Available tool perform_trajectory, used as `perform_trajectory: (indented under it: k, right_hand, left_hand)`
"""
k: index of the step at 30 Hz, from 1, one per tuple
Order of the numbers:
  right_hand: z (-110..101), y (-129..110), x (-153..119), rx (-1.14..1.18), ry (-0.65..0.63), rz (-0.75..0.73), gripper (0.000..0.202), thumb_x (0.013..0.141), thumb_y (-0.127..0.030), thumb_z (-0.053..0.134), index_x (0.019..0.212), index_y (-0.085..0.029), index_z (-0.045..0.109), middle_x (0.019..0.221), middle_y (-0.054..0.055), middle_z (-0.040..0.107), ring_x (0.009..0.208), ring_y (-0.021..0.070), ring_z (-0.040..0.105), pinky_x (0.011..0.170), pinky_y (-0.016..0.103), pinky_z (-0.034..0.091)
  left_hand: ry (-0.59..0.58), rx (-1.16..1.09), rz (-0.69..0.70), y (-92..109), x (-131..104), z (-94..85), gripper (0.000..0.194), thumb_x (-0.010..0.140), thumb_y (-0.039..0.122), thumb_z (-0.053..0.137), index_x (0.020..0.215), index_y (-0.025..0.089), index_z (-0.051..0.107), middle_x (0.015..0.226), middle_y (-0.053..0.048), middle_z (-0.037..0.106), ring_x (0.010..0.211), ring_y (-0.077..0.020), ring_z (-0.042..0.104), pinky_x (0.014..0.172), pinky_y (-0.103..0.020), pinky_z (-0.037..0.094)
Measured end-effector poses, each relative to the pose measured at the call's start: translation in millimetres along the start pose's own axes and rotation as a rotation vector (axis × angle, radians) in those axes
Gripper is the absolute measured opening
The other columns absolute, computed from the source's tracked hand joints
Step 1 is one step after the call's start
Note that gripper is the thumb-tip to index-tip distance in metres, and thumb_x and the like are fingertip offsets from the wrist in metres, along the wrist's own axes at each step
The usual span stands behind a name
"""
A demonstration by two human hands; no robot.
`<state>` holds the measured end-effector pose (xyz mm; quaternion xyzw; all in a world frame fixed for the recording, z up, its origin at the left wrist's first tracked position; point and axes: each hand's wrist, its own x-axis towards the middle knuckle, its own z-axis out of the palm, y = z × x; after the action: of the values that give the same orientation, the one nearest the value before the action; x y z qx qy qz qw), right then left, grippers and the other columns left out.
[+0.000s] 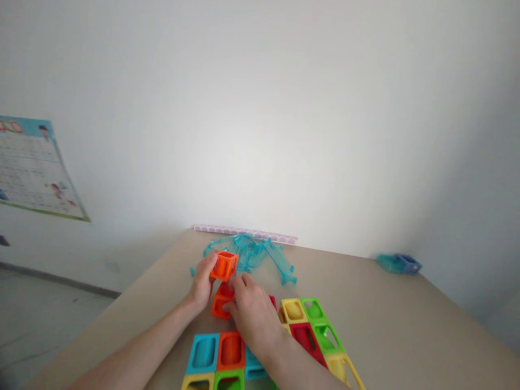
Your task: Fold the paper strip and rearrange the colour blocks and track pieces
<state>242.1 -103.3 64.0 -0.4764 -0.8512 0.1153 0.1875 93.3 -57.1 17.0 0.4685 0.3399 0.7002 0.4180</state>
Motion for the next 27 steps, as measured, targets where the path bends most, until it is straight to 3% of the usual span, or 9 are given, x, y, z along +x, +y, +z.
perform_trajectory:
  k: [5, 7, 15, 18, 22, 27]
  right_hand:
    - [9.5, 9.4, 0.5, 0.029, -0.072, -0.011, 0.037, 0.077, -0.003, 0.050, 0.111, -0.014, 0.058, 0.107, 0.011, 0.065, 0.099, 0.0236, 0.063, 0.086, 0.030, 0.046]
    - [9.8, 10.1, -0.3, 0.052, -0.087, -0.028, 0.044, 0.074, 0.000, 0.048, 0.115, -0.014, 0.056, 0.110, 0.011, 0.064, 0.102, 0.0231, 0.061, 0.088, 0.030, 0.045]
    - [5.8, 8.9, -1.7, 0.102, -0.093, -0.015, 0.053, 0.070, 0.002, 0.048, 0.120, -0.015, 0.053, 0.115, 0.013, 0.064, 0.107, 0.0250, 0.059, 0.088, 0.031, 0.044]
    - [6.1, 11.1, -1.6, 0.140, -0.074, 0.014, 0.045, 0.071, 0.001, 0.048, 0.112, -0.017, 0.056, 0.106, 0.011, 0.066, 0.098, 0.0238, 0.062, 0.081, 0.030, 0.045]
    - [5.7, 11.1, -1.4, 0.180, -0.022, 0.037, 0.028, 0.075, -0.008, 0.054, 0.101, -0.019, 0.057, 0.098, 0.008, 0.068, 0.091, 0.0231, 0.062, 0.072, 0.029, 0.046]
    - [7.4, 10.9, -2.3, 0.107, -0.040, 0.006, 0.038, 0.077, -0.009, 0.057, 0.113, -0.019, 0.056, 0.106, 0.009, 0.067, 0.099, 0.0251, 0.062, 0.081, 0.032, 0.046]
  left_hand:
    - [-0.183, 0.154, 0.138, 2.7, -9.0, 0.4, 0.035, 0.085, 0.050, 0.054, 0.077, 0.017, 0.062, 0.066, 0.000, 0.057, 0.062, -0.0140, 0.048, 0.060, -0.026, 0.038]
    - [-0.189, 0.184, 0.166, 2.0, -11.4, 1.6, 0.036, 0.086, 0.051, 0.052, 0.076, 0.018, 0.061, 0.063, 0.000, 0.054, 0.060, -0.0142, 0.046, 0.059, -0.026, 0.036]
    - [-0.013, 0.003, 0.057, -3.8, -10.5, 6.9, 0.034, 0.075, 0.051, 0.063, 0.066, 0.018, 0.064, 0.057, 0.000, 0.053, 0.055, -0.0139, 0.044, 0.056, -0.025, 0.036]
    - [0.052, -0.056, 0.015, -4.0, -6.8, 2.2, 0.034, 0.073, 0.050, 0.065, 0.063, 0.018, 0.063, 0.054, 0.001, 0.054, 0.049, -0.0123, 0.045, 0.050, -0.024, 0.035]
    - [0.162, -0.134, -0.058, -4.0, -2.0, -6.2, 0.041, 0.075, 0.057, 0.057, 0.062, 0.018, 0.061, 0.043, 0.004, 0.048, 0.033, -0.0087, 0.036, 0.036, -0.022, 0.025]
    - [0.251, -0.258, -0.184, 0.3, 3.0, -8.3, 0.051, 0.076, 0.064, 0.051, 0.052, 0.019, 0.054, 0.035, 0.003, 0.046, 0.028, -0.0086, 0.035, 0.032, -0.021, 0.023]
